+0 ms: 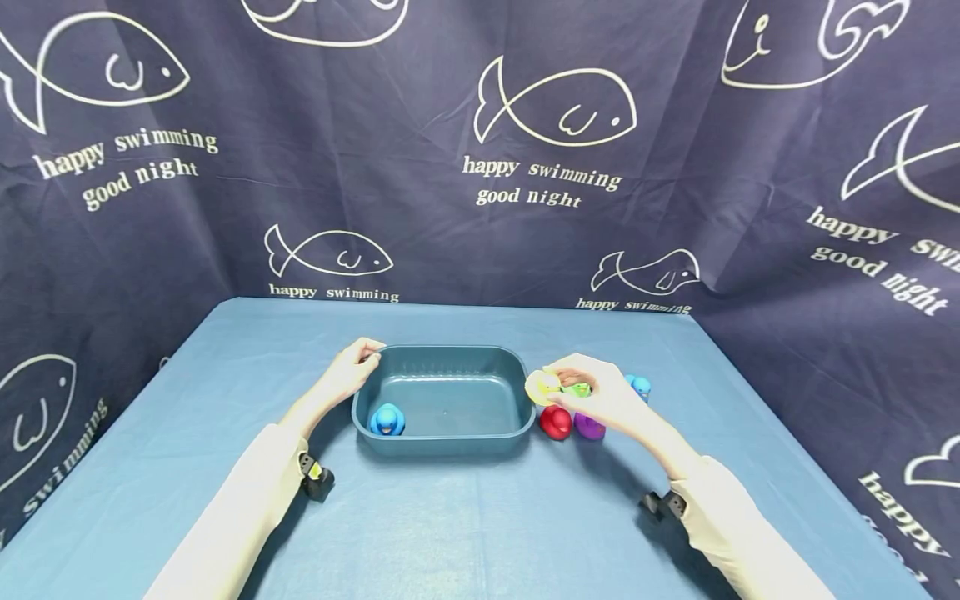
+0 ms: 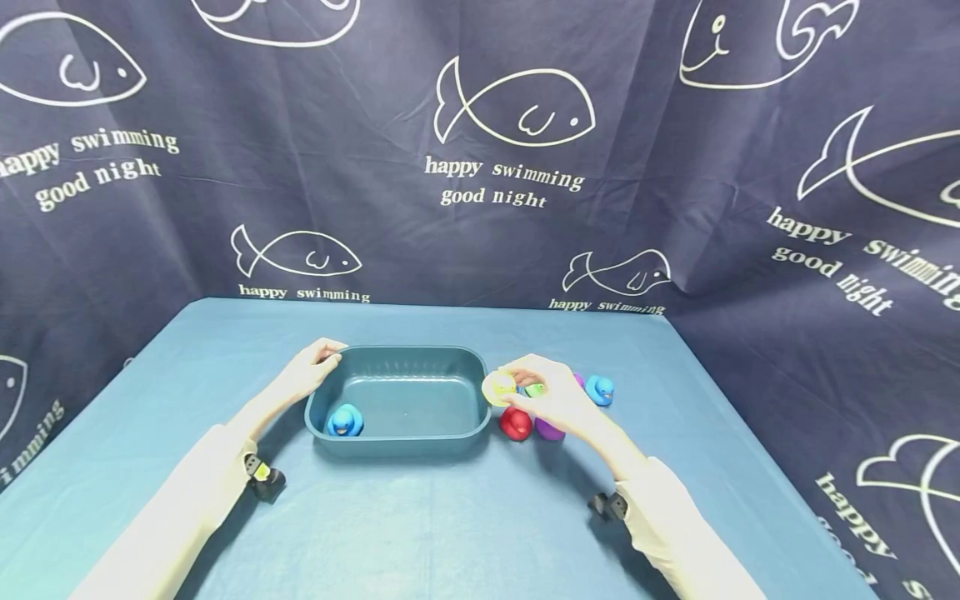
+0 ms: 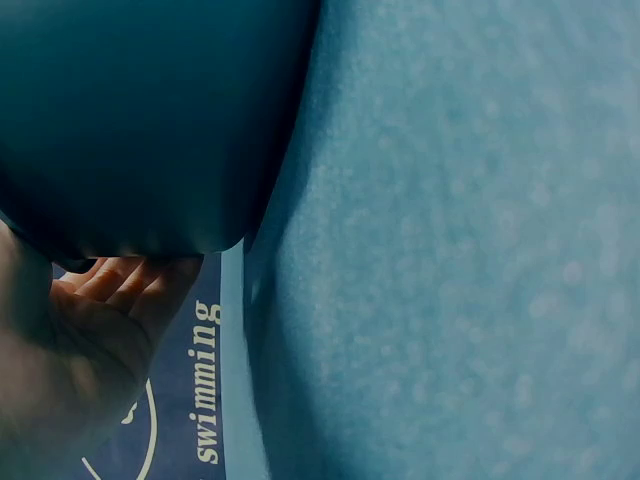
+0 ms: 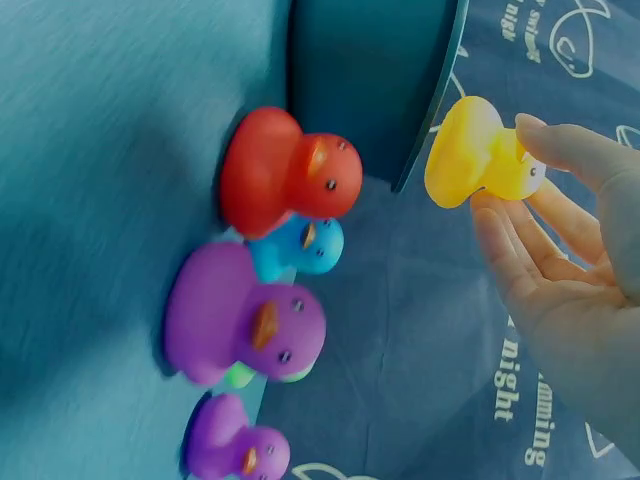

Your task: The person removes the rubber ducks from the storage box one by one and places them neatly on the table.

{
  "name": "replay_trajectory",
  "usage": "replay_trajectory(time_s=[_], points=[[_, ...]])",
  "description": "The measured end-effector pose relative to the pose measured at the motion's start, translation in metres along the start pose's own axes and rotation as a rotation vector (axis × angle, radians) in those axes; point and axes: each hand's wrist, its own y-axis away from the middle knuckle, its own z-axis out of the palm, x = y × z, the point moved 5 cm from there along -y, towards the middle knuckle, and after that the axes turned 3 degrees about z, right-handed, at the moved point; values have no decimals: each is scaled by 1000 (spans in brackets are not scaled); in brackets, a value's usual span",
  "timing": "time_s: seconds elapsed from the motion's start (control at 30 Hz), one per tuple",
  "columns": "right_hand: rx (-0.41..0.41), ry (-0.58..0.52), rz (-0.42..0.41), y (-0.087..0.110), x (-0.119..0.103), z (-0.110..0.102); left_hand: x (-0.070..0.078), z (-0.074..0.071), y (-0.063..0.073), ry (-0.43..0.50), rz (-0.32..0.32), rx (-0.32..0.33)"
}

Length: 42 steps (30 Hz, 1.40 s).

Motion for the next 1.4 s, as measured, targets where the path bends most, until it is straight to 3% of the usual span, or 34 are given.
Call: replay_trajectory(time_s=[0.27,0.57,1.1,1.4], points=[[-3,-1,7,13,-13,-13,0,0,1,0,4,-8],[32,-6,1,25,26,-22,1,-2,0,1,7,-13],[79,67,-8,46,42,-40,0,-1,1,1,0,-14],[113,44,-21,55,46,-49,1,-1,2,-23,-9,-12]])
